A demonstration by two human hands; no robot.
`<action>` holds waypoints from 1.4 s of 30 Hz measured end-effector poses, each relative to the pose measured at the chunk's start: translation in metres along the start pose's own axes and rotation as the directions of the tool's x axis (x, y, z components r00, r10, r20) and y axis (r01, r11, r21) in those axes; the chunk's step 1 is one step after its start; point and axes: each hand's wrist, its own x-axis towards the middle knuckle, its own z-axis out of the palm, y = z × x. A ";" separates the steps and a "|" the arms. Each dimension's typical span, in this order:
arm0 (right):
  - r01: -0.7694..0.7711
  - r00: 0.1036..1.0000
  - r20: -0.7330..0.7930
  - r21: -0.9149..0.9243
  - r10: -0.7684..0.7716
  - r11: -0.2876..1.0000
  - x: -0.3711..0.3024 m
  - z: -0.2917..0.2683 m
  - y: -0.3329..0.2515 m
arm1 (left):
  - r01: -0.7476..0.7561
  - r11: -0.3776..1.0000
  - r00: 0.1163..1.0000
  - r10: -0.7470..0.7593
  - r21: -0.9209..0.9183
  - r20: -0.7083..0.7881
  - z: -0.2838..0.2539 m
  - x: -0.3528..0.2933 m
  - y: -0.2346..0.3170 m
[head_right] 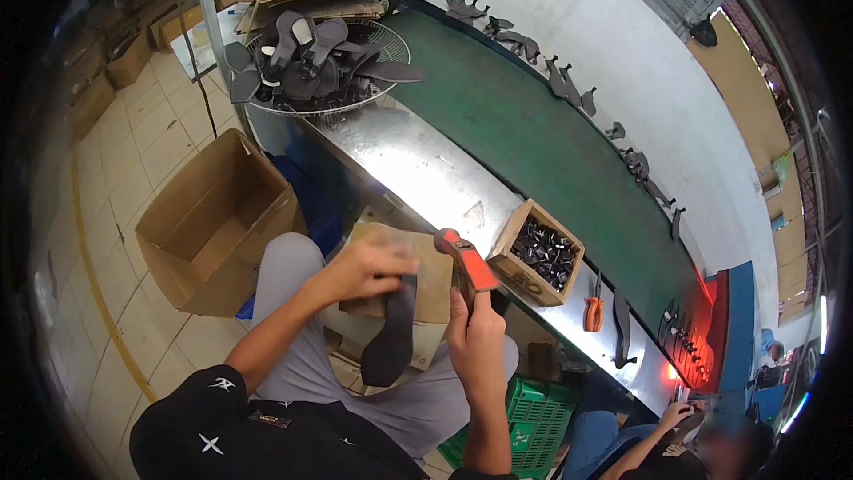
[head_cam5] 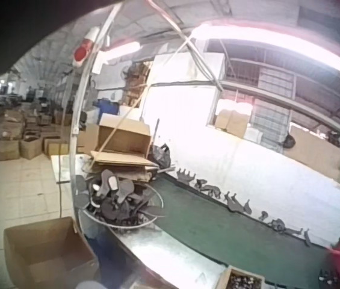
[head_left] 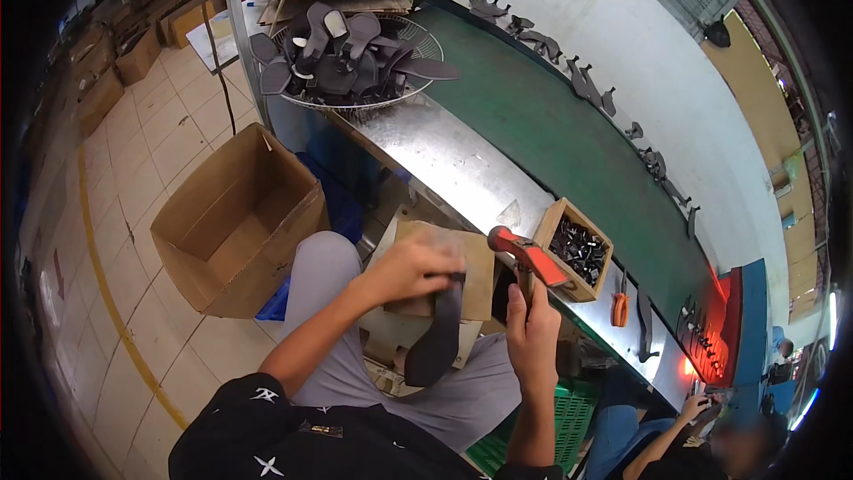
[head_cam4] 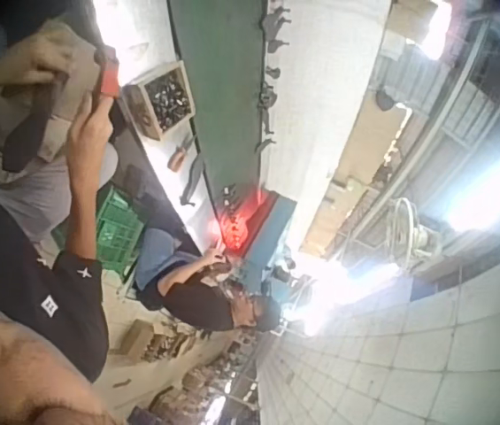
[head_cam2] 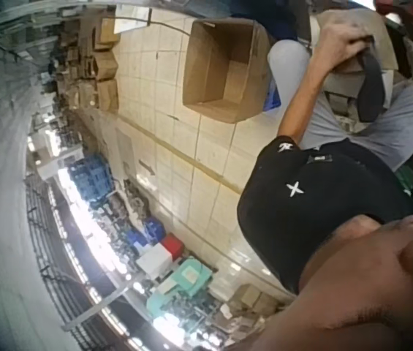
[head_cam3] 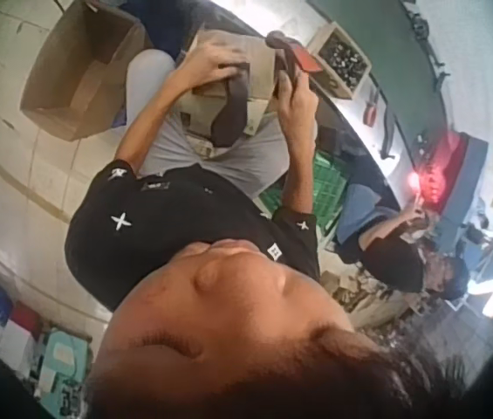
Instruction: The recorder is hammering nails into a shoe component at a workbench in a factory setting.
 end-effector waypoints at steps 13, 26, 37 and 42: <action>0.297 0.871 0.307 0.291 -0.383 0.909 -0.015 0.024 0.010 | 0.550 0.425 0.833 -0.213 -0.719 0.511 -0.051 -0.049 0.114; -0.174 0.918 0.247 0.953 -0.309 0.246 -0.075 0.038 -0.017 | 0.678 0.010 0.733 0.056 -0.735 0.678 -0.062 -0.049 0.145; -0.311 0.896 0.360 0.926 -0.259 0.214 -0.071 0.034 -0.014 | 0.750 0.101 0.652 0.048 -0.653 0.757 -0.059 -0.054 0.140; -0.313 0.881 0.347 0.937 -0.321 0.153 -0.071 0.040 -0.013 | 0.754 0.079 0.646 0.093 -0.652 0.758 -0.061 -0.057 0.137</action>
